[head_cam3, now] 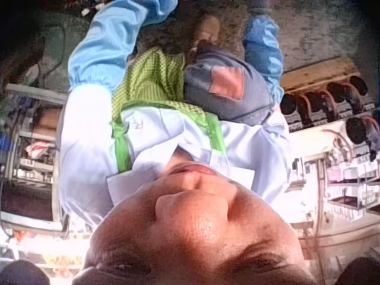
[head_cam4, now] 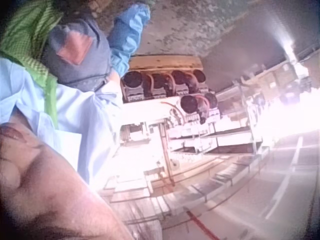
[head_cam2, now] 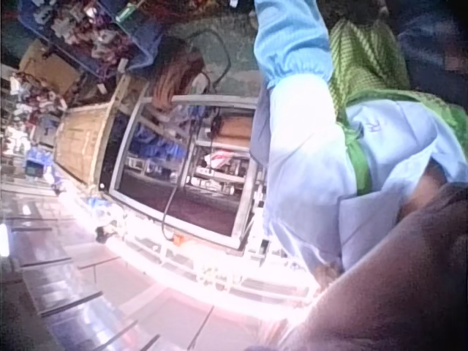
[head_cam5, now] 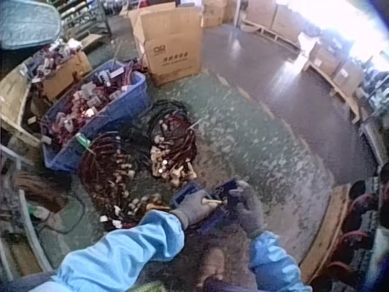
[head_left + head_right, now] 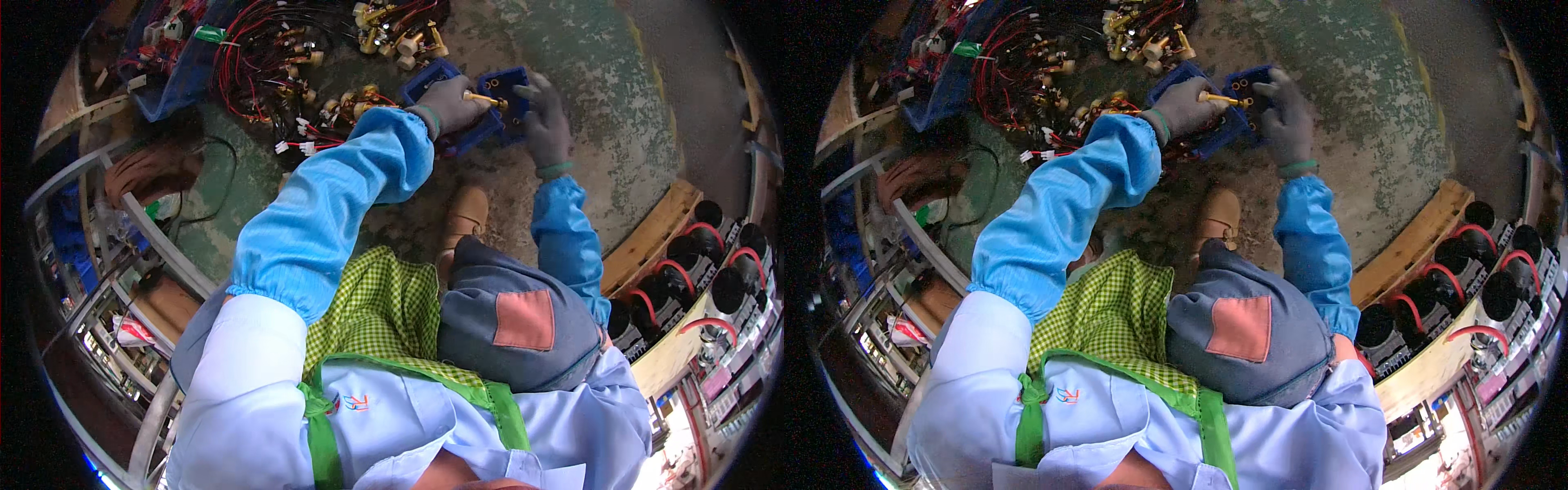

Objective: The person assembles wiring harnesses by hand, attaching connectors to wires and securing them.

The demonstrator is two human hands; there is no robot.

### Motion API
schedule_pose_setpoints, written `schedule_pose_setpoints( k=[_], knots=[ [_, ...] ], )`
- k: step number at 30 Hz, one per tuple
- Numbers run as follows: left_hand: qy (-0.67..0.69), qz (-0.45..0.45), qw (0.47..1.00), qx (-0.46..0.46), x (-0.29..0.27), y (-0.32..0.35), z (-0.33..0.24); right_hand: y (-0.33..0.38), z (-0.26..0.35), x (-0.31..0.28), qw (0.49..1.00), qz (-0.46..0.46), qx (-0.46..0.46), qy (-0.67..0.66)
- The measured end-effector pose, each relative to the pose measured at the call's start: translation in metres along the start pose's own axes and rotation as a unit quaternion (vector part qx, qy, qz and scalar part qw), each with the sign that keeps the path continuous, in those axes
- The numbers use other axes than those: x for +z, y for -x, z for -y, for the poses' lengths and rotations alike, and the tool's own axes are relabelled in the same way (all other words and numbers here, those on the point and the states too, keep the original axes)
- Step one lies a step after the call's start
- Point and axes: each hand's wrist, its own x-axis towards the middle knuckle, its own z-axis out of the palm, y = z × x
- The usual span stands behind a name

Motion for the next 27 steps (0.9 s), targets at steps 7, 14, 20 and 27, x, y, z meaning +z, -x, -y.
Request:
schedule_pose_setpoints(
  k=[7, 14, 20, 27],
  knots=[
    [0.019, 0.021, 0.998, -0.053, -0.003, -0.002, -0.008, -0.006, 0.018, -0.008, 0.998, -0.037, 0.003, 0.046],
    [0.033, 0.015, 0.998, -0.043, -0.005, -0.008, -0.002, -0.003, 0.010, 0.008, 0.997, 0.018, 0.030, 0.065],
    [0.019, 0.022, 0.999, -0.037, 0.004, -0.011, -0.001, -0.004, -0.016, 0.008, 0.981, 0.045, 0.014, 0.186],
    [0.073, 0.009, 0.997, 0.014, -0.006, 0.009, 0.002, -0.005, 0.000, 0.012, 0.950, 0.123, 0.280, -0.065]
  ],
)
